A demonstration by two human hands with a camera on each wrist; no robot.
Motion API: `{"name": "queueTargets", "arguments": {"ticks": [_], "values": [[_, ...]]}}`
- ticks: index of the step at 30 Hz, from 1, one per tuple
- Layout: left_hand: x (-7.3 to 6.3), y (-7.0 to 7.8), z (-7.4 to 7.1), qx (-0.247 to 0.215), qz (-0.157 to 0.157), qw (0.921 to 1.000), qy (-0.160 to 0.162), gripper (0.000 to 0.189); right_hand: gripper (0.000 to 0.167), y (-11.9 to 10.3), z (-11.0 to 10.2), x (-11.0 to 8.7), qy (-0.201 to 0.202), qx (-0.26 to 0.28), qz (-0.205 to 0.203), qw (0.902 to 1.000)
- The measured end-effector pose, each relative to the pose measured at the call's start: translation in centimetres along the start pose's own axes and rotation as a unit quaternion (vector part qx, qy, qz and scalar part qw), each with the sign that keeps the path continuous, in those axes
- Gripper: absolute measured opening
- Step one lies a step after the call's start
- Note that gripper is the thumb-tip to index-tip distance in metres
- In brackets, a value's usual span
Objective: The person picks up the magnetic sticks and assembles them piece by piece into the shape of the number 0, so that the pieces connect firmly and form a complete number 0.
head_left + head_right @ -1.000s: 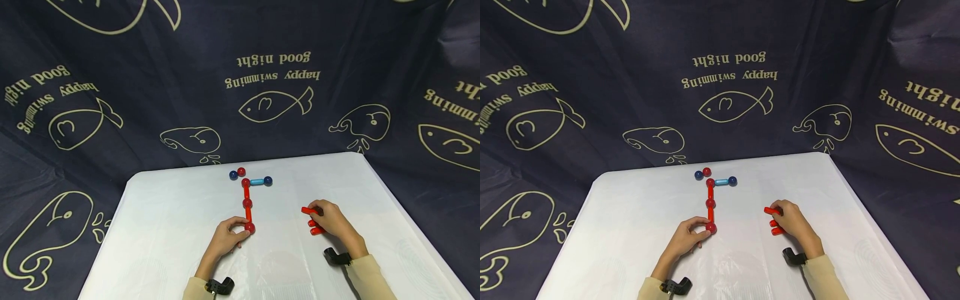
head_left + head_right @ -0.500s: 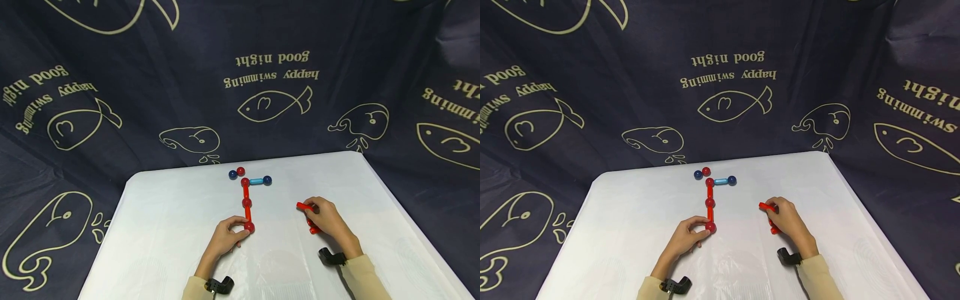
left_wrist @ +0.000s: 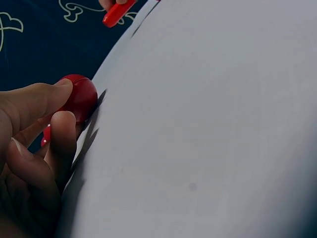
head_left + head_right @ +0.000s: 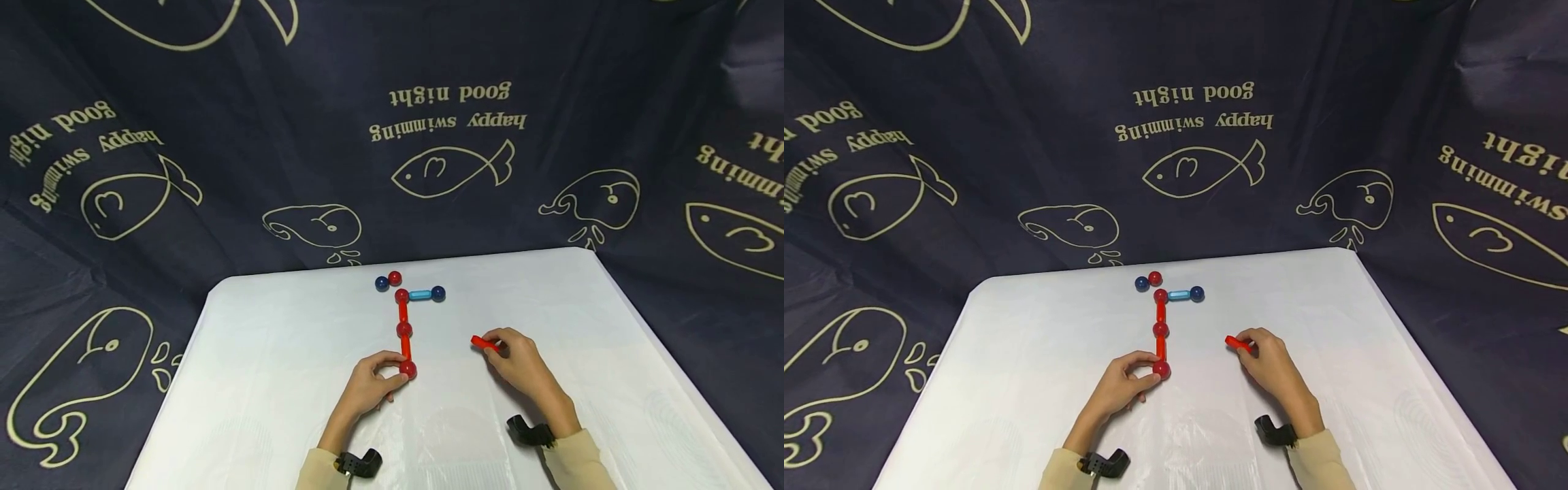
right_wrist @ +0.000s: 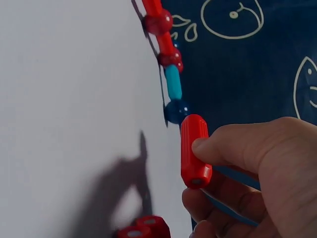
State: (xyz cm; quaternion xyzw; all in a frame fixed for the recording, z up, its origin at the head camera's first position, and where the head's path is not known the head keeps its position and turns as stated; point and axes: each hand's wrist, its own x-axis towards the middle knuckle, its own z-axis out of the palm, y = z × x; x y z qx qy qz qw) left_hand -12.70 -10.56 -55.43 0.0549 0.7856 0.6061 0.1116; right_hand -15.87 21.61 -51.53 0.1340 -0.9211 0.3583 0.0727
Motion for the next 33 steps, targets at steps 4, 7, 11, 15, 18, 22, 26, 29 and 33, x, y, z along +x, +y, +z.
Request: {"name": "queueTargets", "arguments": {"ticks": [4,7,11,15,18,22,26,29,33], "values": [[0.0,0.1,0.0,-0.001,-0.003,1.0000,-0.001,0.030,0.019,-0.5,0.9,-0.3,0.007,-0.004,-0.004,1.0000],[0.0,0.1,0.0,-0.001,-0.002,1.0000,-0.002,0.030,0.019,-1.0,1.7,-0.5,0.006,-0.006,-0.010,0.9999],[0.1,0.0,0.0,-0.001,0.001,1.0000,-0.001,0.031,0.019,-1.5,2.6,-0.7,0.003,-0.005,-0.020,0.9998],[0.1,0.0,0.0,-0.002,-0.001,1.0000,0.001,0.031,0.020,-2.0,3.4,-0.9,-0.004,0.002,-0.022,0.9997],[0.0,0.2,0.1,-0.005,-0.004,1.0000,0.004,0.032,0.020,-2.4,3.8,-0.9,-0.010,0.010,-0.020,0.9997],[-0.1,0.3,0.2,-0.012,-0.002,0.9999,0.006,0.032,0.019,-2.9,4.3,-0.8,-0.020,0.018,-0.018,0.9995],[-0.1,0.2,0.2,-0.014,0.000,0.9999,0.005,0.032,0.018,-3.3,4.8,-0.7,-0.031,0.015,-0.013,0.9993],[-0.1,0.1,0.2,-0.010,0.001,0.9999,0.003,0.032,0.018,-3.5,5.1,-0.7,-0.034,0.015,-0.007,0.9993],[0.0,0.0,0.1,-0.002,0.002,1.0000,0.002,0.031,0.018,-3.7,5.2,-0.7,-0.040,0.020,-0.005,0.9990]]}}
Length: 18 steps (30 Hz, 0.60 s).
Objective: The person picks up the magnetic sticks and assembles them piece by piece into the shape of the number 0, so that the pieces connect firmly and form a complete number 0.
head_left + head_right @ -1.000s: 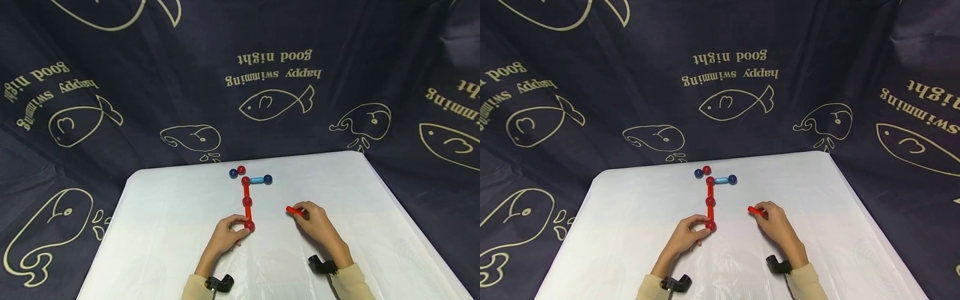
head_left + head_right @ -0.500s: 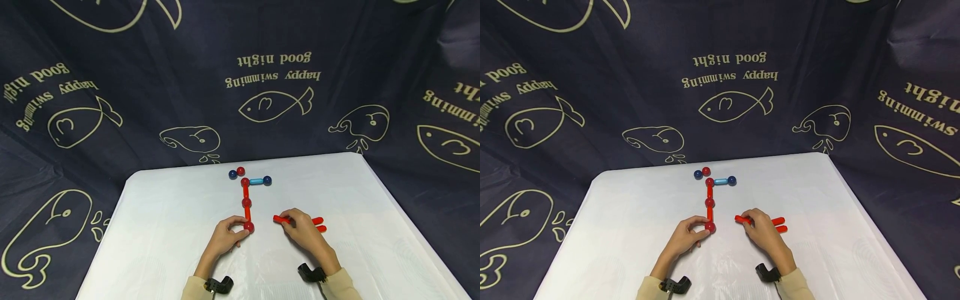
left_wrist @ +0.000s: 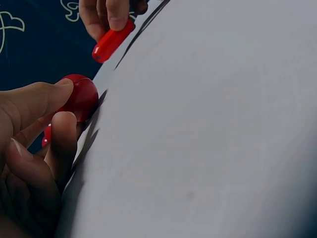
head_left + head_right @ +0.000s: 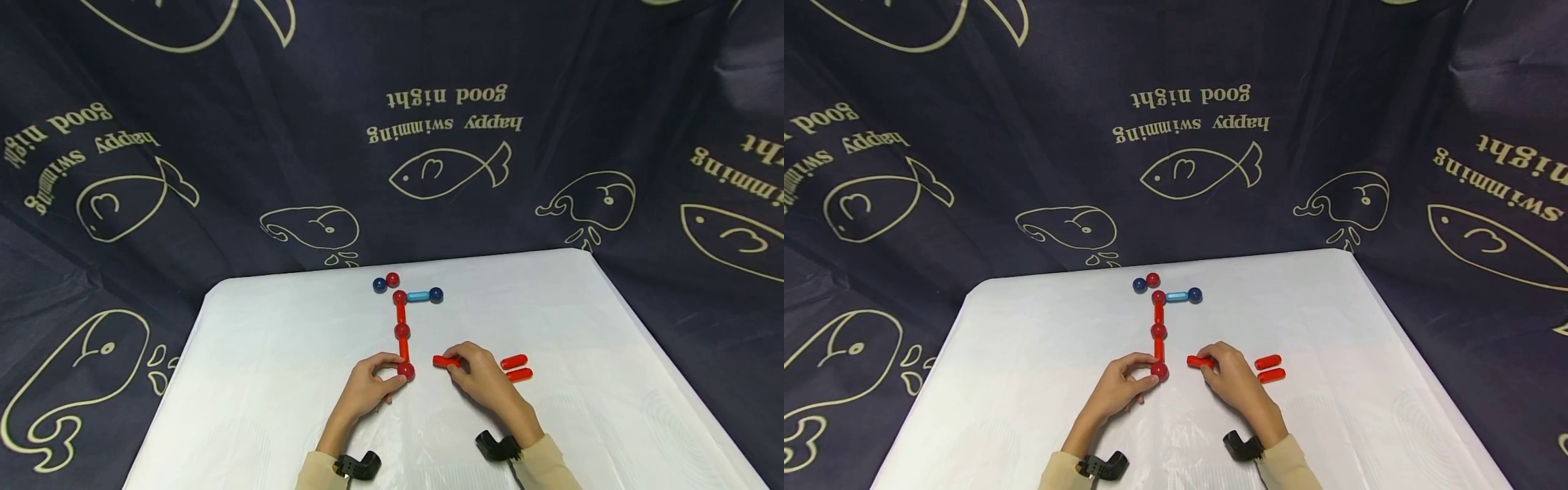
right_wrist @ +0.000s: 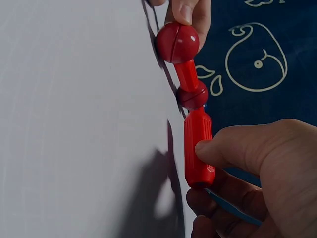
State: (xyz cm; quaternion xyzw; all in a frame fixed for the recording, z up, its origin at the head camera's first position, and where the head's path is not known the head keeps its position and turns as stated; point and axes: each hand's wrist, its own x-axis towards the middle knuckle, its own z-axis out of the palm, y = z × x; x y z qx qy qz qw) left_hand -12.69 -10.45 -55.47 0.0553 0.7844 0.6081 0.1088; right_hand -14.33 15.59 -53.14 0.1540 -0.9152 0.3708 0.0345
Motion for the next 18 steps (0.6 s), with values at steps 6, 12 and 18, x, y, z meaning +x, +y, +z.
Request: {"name": "queueTargets", "arguments": {"ticks": [6,12,18], "values": [[0.1,0.0,0.0,0.003,0.001,1.0000,-0.001,0.031,0.019,-0.4,0.1,0.1,-0.013,0.004,-0.004,0.9999],[-0.1,0.2,0.0,-0.002,0.001,1.0000,0.001,0.032,0.018,-1.1,0.4,0.1,-0.038,0.005,-0.020,0.9991],[-0.1,0.2,0.1,-0.001,0.004,1.0000,0.003,0.031,0.017,-1.4,0.5,0.1,-0.045,0.017,-0.044,0.9979]]}}
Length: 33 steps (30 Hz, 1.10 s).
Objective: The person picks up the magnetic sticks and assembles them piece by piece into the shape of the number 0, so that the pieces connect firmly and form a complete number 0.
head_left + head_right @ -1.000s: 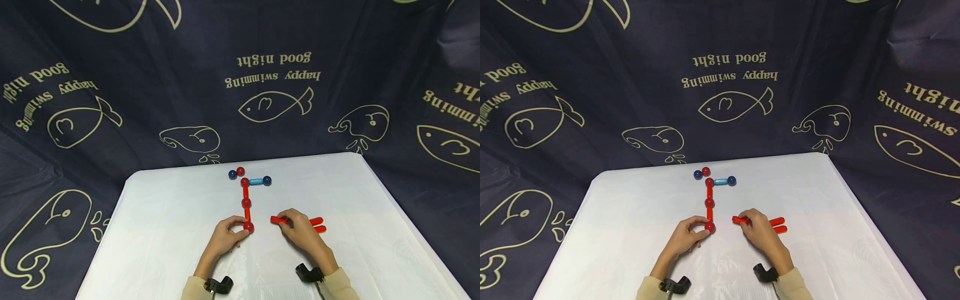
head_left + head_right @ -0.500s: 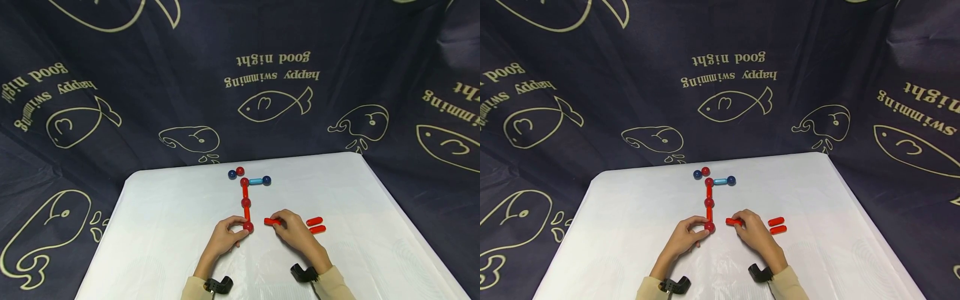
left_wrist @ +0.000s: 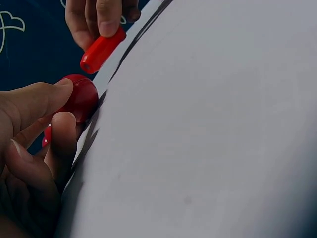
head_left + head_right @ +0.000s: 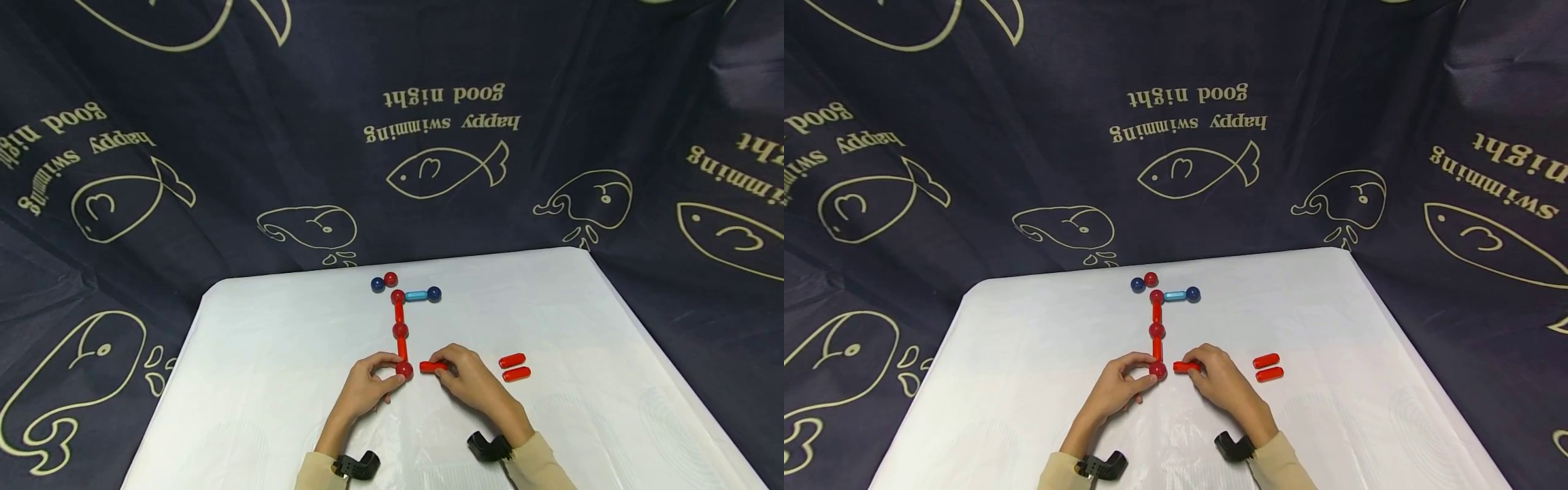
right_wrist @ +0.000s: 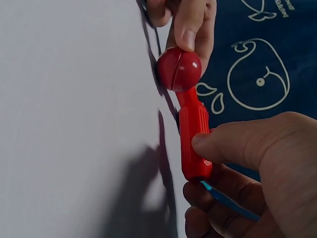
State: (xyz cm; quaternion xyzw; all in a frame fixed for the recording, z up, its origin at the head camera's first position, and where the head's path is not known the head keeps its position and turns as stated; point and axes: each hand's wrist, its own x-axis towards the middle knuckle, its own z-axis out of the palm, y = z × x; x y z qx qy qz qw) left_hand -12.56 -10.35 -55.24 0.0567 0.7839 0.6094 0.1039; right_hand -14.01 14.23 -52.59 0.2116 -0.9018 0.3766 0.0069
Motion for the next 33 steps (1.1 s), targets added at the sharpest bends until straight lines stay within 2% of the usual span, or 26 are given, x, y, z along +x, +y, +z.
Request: {"name": "queueTargets", "arguments": {"ticks": [4,25,33], "values": [[0.06,-0.09,-0.03,0.002,0.002,1.0000,0.000,0.031,0.018,0.08,0.07,0.14,-0.003,0.002,-0.025,0.9997],[0.14,-0.12,-0.06,0.002,0.005,1.0000,0.002,0.031,0.016,-0.11,0.63,0.50,-0.025,0.011,-0.053,0.9982],[0.23,-0.31,-0.04,0.002,0.003,1.0000,0.000,0.031,0.016,-0.29,0.18,1.03,-0.033,-0.016,-0.066,0.9971]]}}
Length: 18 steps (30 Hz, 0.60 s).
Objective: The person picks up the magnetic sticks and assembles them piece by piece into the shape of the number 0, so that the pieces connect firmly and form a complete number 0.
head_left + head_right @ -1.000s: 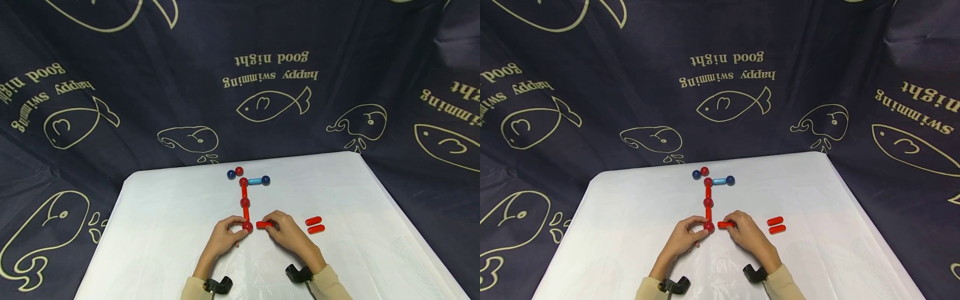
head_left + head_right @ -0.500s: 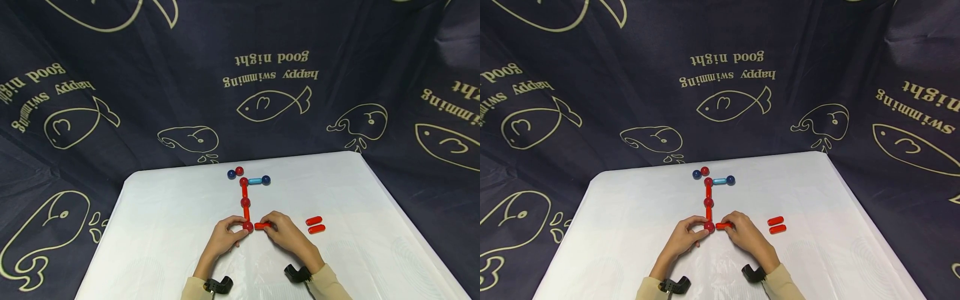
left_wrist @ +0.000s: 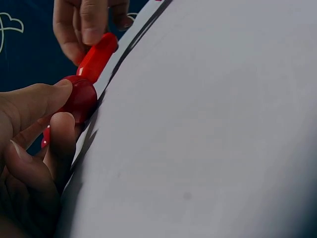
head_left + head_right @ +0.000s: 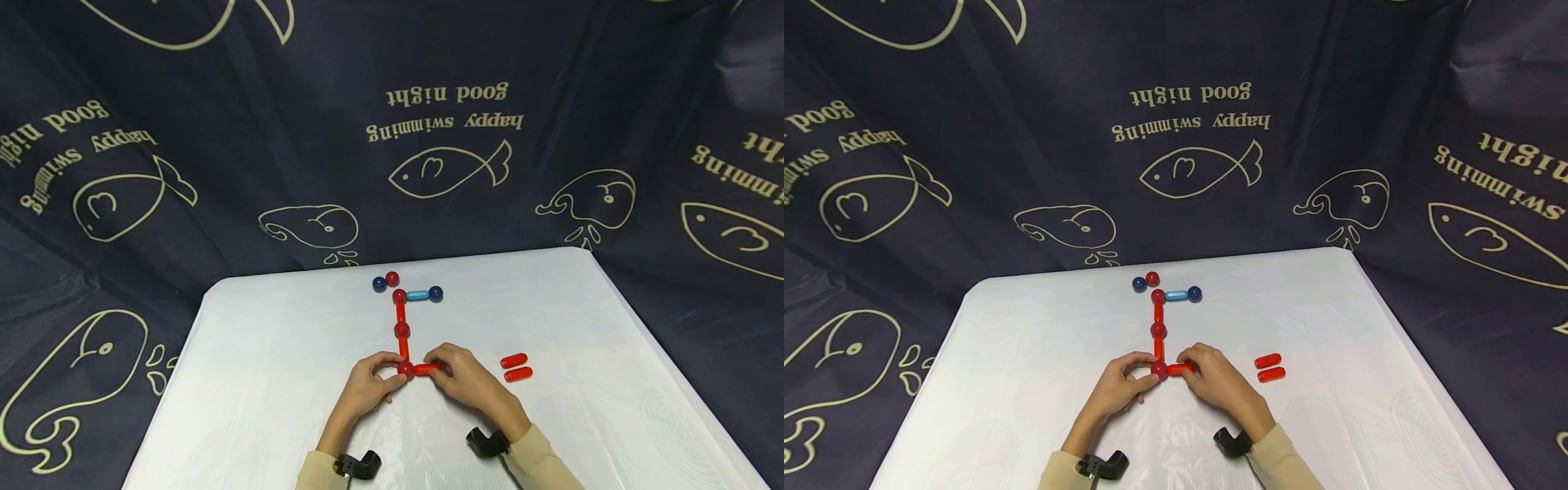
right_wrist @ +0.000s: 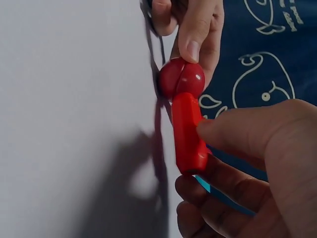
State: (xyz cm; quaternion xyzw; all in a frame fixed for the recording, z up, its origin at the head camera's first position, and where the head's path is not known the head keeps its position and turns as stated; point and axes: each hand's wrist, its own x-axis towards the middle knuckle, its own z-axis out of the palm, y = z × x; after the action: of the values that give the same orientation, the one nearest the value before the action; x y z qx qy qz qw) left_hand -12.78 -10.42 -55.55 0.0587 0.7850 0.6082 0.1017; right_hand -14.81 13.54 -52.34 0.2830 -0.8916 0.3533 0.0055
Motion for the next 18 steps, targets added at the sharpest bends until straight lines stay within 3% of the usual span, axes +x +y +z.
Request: {"name": "queueTargets", "arguments": {"ticks": [11,18], "values": [[0.0,0.1,0.0,-0.004,0.002,1.0000,0.004,0.032,0.022,-1.5,-2.9,3.6,-0.080,-0.066,-0.033,0.9941],[0.1,0.0,-0.1,0.003,-0.007,1.0000,-0.001,0.032,0.026,-2.3,-3.6,6.5,-0.133,-0.049,-0.061,0.9880]]}}
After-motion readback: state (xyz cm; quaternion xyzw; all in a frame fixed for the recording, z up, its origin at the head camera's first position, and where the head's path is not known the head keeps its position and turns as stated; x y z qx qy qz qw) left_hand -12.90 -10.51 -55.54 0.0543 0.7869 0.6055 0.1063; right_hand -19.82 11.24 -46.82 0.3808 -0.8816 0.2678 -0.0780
